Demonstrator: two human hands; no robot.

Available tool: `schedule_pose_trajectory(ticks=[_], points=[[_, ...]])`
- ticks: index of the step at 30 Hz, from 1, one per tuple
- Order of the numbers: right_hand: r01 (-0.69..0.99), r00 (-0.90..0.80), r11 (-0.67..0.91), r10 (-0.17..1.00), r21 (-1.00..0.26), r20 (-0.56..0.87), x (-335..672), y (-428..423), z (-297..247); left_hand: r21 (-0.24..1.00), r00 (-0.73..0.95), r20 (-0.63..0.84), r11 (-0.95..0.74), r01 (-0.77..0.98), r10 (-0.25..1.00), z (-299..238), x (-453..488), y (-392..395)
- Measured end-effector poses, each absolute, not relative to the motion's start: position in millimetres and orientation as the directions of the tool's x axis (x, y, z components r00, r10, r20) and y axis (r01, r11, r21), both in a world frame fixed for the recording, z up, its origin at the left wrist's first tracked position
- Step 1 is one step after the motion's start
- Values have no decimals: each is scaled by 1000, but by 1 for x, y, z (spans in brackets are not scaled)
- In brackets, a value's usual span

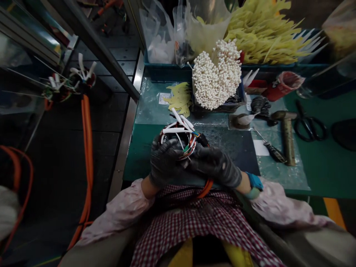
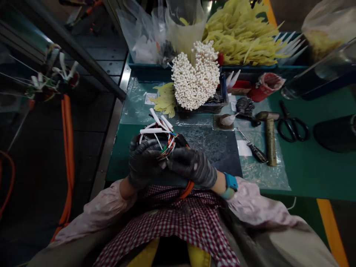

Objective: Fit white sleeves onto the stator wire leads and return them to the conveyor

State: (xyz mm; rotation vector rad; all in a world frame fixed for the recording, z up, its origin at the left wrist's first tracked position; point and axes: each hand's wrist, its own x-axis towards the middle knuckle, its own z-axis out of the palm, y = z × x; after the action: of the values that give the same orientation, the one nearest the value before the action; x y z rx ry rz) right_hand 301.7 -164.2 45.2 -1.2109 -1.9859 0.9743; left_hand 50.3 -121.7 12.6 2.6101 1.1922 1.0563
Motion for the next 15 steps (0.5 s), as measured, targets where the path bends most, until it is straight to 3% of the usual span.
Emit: schedule_pose_trajectory(ticks=[3, 5, 7, 9, 12, 15], points=[[631, -337, 345, 929, -694, 155, 286, -131, 50, 370, 432, 619, -728, 577, 656, 21, 56, -119], [730, -384, 393, 913, -559, 139, 277, -114, 58, 420, 416, 609, -719, 554, 675, 29, 59, -118], [728, -450, 437, 886, -528, 113, 270, -102, 66, 464, 412, 562, -685, 561, 718, 35, 60, -117], [634, -461, 435, 876, -639, 139, 267, -96, 75, 456, 408, 559, -679, 576, 722, 37, 60, -116], [355, -457, 345, 875, -869, 160, 273, -94, 83, 394, 423, 606, -715, 577, 674, 34, 59, -115], [170, -512, 249, 849, -954, 130, 284, -94, 83, 394, 425, 611, -722, 570, 668, 29, 56, -115]])
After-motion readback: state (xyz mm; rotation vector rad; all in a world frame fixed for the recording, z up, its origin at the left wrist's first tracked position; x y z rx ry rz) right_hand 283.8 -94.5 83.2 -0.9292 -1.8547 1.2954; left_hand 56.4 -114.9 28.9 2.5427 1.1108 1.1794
